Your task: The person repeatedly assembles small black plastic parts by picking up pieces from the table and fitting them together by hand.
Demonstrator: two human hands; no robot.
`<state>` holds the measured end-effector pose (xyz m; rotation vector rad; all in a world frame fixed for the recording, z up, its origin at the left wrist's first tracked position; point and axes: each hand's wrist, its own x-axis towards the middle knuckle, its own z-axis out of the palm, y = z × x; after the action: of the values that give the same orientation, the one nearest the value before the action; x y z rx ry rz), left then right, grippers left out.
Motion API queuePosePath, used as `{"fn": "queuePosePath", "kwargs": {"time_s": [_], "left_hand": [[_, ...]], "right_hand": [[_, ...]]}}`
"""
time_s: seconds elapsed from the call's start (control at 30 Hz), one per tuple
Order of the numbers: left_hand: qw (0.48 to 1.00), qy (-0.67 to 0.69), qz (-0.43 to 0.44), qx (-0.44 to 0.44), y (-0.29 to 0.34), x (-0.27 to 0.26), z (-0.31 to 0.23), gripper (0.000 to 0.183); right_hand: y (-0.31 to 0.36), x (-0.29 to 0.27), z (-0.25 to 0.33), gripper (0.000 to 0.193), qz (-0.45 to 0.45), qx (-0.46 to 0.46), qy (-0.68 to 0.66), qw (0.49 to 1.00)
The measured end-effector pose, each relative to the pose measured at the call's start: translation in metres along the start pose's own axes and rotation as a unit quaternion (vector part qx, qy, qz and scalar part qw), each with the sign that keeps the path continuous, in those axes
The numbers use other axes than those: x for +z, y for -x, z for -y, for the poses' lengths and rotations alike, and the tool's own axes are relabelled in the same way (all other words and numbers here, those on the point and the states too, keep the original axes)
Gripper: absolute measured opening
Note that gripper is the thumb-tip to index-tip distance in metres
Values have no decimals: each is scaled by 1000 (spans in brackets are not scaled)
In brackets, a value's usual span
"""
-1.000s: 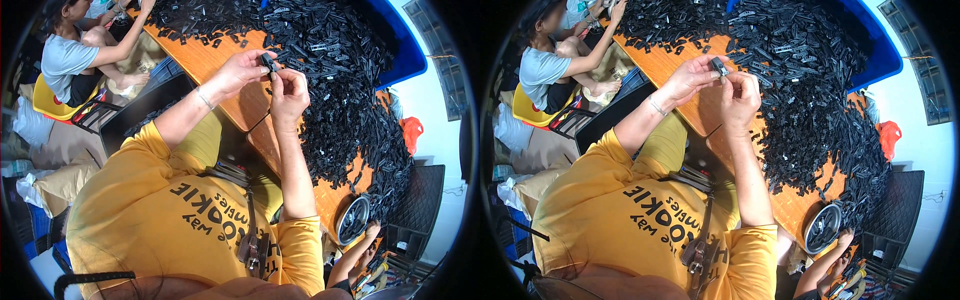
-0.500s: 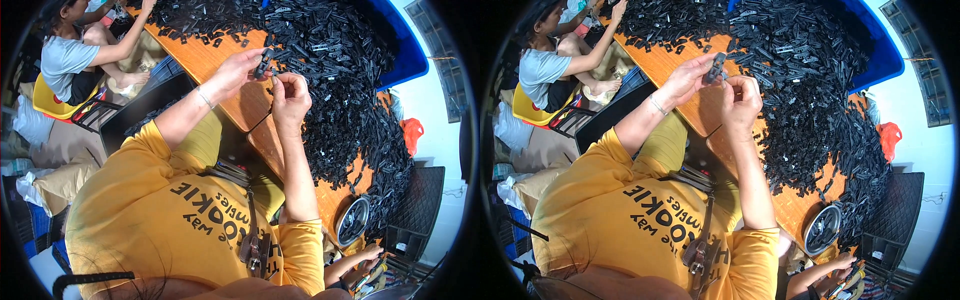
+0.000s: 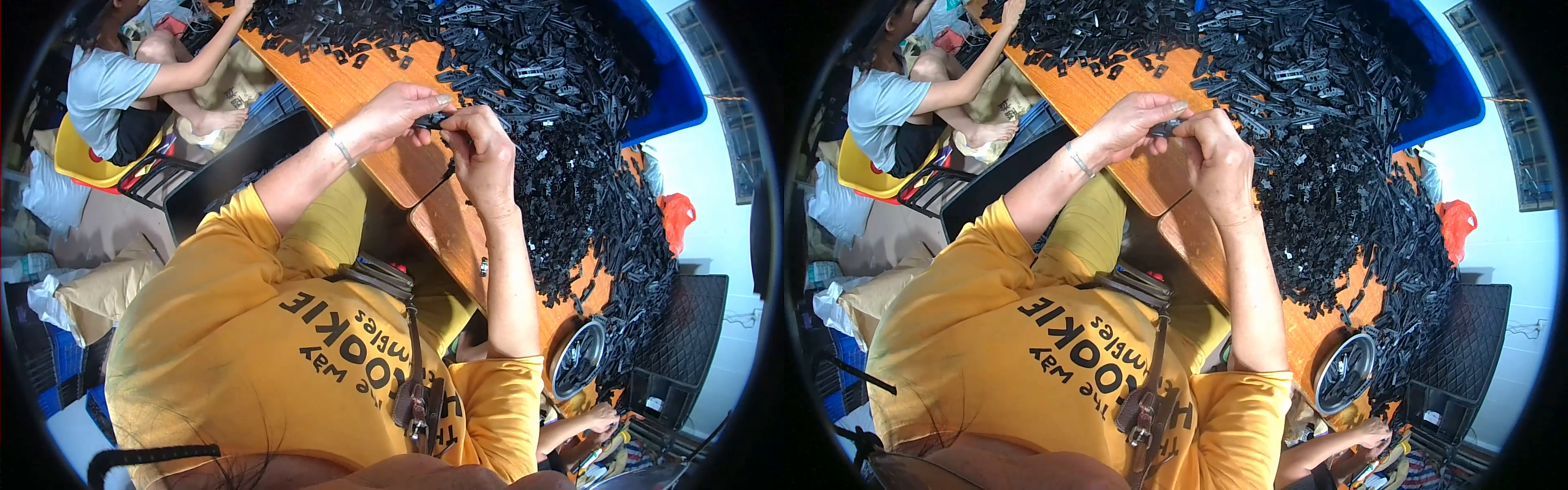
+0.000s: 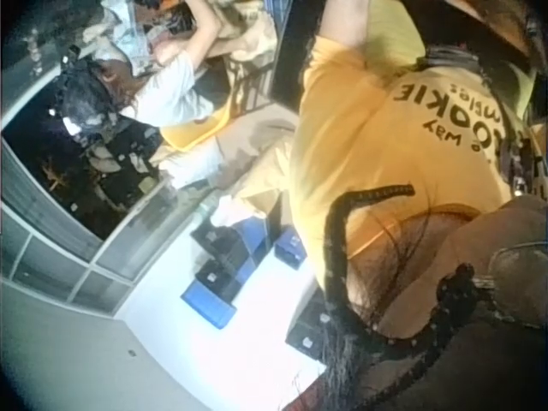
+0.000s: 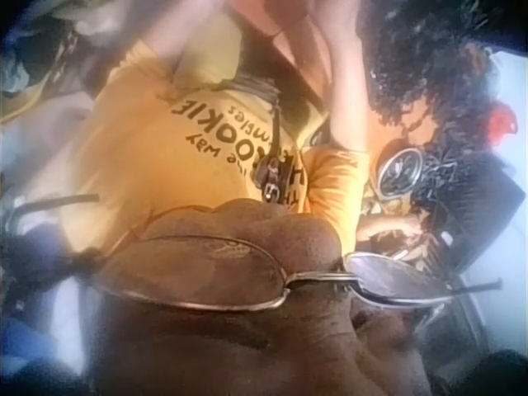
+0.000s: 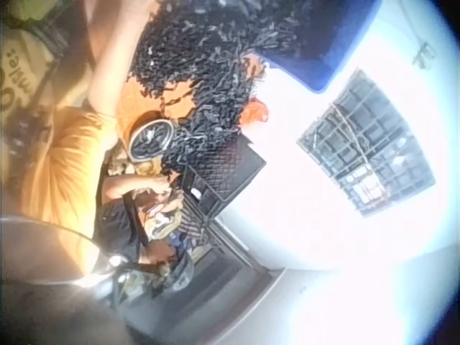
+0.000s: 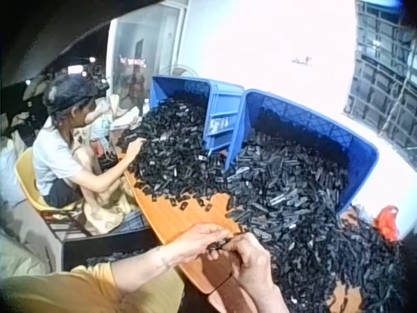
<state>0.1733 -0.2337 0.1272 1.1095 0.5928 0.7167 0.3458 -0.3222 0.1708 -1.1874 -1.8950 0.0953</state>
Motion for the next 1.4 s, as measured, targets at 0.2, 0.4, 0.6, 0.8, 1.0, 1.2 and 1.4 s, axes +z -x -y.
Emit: {"fn": "queuePosePath", "kwargs": {"time_s": [0.2, 0.4, 0.6, 0.8, 1.0, 1.2, 1.4], "left_hand": [[997, -62, 9, -38, 10, -1, -1, 34], [997, -58, -8, -58, 9, -4, 14, 35], [995, -85, -5, -61, 11, -10, 9, 34], [988, -137, 49, -54, 29, -10, 13, 31], [985, -166, 55, 1, 65, -27, 35, 33], [971, -236, -24, 9, 97, -58, 29, 39], [788, -607, 85, 49, 120, -133, -26, 23]], "right_hand": [[5, -2, -5, 18, 51, -25, -2, 998], [11, 5, -2, 17, 71, -18, -20, 997], [14, 3, -8, 16, 86, 0, 2, 996], [30, 13, -13, 16, 98, 67, -25, 993], [65, 68, -19, 26, 150, 351, -113, 917], [50, 98, 9, 27, 181, 356, -131, 908], [44, 69, -18, 23, 149, 200, 7, 968]]}}
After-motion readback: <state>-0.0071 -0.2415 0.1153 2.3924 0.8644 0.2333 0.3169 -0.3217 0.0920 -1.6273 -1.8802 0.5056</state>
